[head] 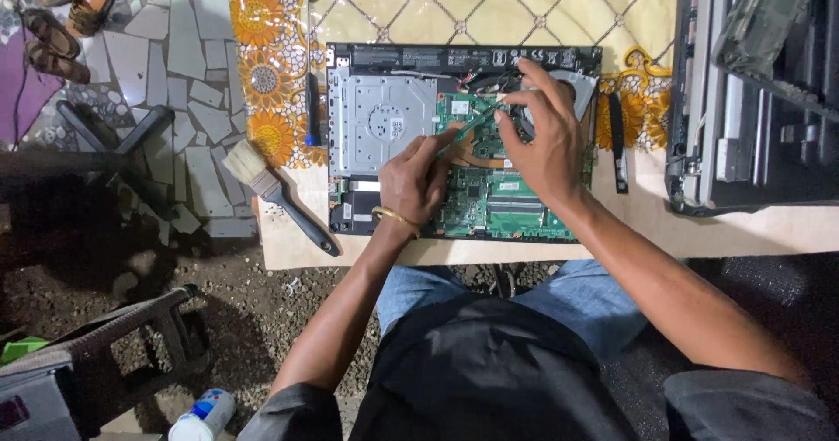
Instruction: A person is carefully removing internal components and disconnecting ribbon cables from a laptop motherboard using a small tool.
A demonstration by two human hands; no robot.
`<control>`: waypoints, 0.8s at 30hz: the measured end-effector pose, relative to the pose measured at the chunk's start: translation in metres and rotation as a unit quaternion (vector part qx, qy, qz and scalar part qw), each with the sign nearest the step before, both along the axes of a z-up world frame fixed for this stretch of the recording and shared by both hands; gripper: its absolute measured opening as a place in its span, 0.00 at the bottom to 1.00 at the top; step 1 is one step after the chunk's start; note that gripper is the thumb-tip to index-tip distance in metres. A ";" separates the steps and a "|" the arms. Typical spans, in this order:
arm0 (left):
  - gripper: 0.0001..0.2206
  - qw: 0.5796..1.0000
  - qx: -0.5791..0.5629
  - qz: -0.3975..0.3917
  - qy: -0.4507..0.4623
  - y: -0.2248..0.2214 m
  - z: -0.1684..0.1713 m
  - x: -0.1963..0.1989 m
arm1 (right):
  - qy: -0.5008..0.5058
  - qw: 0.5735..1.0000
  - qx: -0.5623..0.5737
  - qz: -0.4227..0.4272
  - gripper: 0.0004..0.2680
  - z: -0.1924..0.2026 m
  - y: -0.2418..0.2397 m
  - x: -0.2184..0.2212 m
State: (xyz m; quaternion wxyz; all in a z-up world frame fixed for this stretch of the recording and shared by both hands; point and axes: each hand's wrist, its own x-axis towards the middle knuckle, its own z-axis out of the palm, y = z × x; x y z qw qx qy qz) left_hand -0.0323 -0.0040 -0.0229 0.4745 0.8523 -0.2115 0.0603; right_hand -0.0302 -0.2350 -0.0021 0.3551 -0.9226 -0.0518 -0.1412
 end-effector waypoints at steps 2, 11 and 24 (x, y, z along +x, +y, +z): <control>0.12 0.999 -0.039 0.009 0.016 0.000 0.007 0.003 | -0.006 1.000 -0.001 0.004 0.03 -0.002 -0.004 0.005; 0.13 0.994 -0.095 -0.012 0.046 0.007 0.000 0.010 | 0.010 1.000 0.005 -0.003 0.03 -0.009 -0.006 0.000; 0.09 0.998 -0.061 -0.013 0.016 0.003 -0.010 0.008 | 0.031 0.999 0.028 -0.032 0.04 0.000 0.013 -0.005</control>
